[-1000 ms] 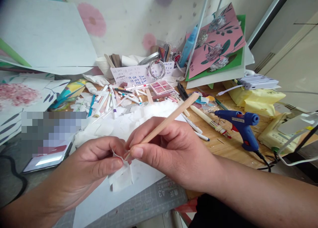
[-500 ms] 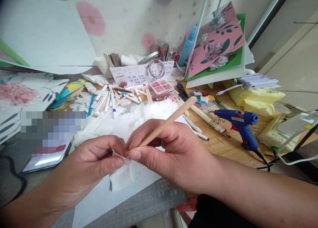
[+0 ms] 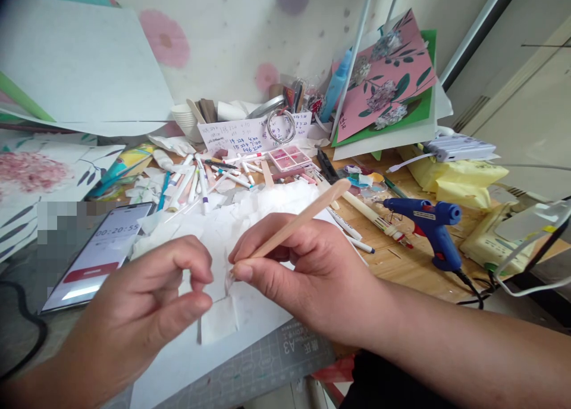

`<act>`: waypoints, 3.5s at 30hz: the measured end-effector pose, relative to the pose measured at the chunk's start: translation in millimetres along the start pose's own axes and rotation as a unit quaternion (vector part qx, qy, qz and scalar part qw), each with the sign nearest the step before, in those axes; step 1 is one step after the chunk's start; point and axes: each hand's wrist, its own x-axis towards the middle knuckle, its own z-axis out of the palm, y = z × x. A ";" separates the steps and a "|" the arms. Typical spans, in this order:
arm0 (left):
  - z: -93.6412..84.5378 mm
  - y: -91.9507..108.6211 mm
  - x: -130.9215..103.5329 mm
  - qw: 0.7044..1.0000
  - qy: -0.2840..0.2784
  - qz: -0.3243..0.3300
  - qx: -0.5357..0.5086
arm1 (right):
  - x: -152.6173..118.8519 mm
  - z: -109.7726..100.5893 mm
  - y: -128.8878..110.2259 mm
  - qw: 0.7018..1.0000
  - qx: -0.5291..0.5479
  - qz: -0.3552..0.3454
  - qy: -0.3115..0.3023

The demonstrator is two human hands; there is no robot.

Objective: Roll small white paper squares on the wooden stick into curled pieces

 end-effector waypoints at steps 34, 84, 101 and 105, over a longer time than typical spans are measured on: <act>0.2 -25.8 26.3 0.985 0.010 -0.121 0.124 | -17.9 -27.9 16.8 0.988 0.113 0.077 0.065; 6.0 -9.1 5.5 0.873 -0.161 -0.157 -0.432 | 1.6 3.4 -2.9 0.995 0.087 -0.041 -0.037; 4.8 -10.6 3.1 0.862 -0.174 -0.180 -0.441 | -1.8 2.4 -4.3 0.995 0.077 -0.040 -0.057; 4.4 -10.3 2.8 0.860 -0.176 -0.183 -0.443 | -2.2 2.4 -4.9 0.995 0.075 -0.033 -0.054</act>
